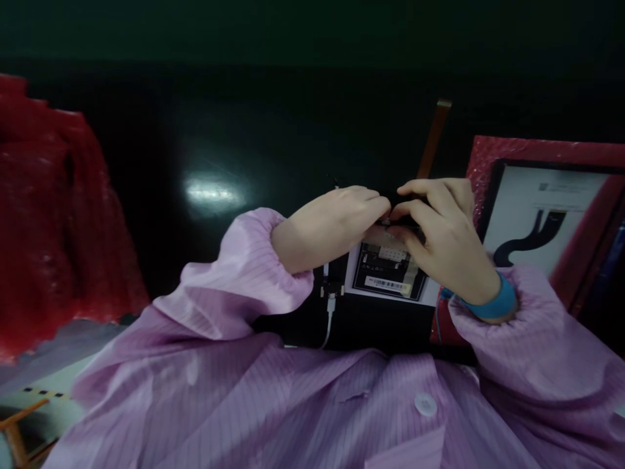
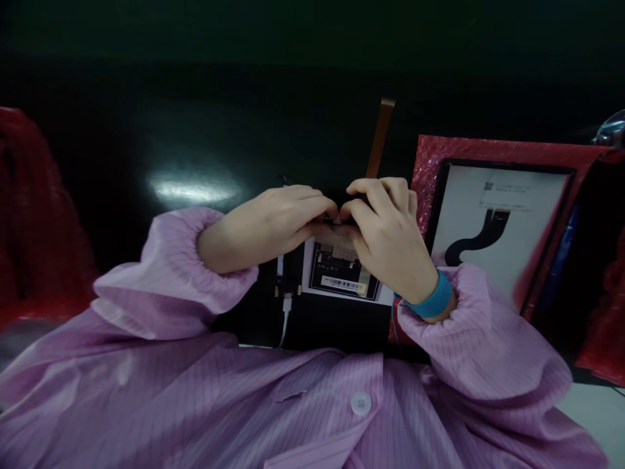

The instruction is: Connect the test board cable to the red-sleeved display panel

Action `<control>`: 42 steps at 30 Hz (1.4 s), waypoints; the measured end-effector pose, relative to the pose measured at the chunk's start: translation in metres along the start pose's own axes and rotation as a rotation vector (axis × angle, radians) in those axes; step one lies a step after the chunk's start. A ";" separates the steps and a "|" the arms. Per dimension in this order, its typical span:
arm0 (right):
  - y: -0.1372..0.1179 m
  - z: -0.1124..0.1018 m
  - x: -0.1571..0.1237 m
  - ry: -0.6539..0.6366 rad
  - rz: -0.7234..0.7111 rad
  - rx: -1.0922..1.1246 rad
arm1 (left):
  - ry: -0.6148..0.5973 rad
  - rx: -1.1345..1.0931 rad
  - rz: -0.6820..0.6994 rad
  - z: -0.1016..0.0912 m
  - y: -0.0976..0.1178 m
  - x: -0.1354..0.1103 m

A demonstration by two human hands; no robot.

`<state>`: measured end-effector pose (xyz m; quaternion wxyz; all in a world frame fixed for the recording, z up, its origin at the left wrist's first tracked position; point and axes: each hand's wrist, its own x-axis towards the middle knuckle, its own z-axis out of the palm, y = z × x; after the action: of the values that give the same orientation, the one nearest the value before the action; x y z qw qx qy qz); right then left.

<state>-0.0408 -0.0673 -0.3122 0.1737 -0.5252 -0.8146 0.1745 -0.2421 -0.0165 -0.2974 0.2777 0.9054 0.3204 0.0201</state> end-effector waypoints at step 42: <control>-0.004 0.002 -0.001 -0.003 0.020 -0.049 | 0.126 0.087 -0.115 0.015 0.014 0.003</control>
<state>-0.0447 -0.0703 -0.3125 0.1578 -0.5369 -0.8137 0.1573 -0.2283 -0.0311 -0.3037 0.2179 0.8937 0.3894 0.0470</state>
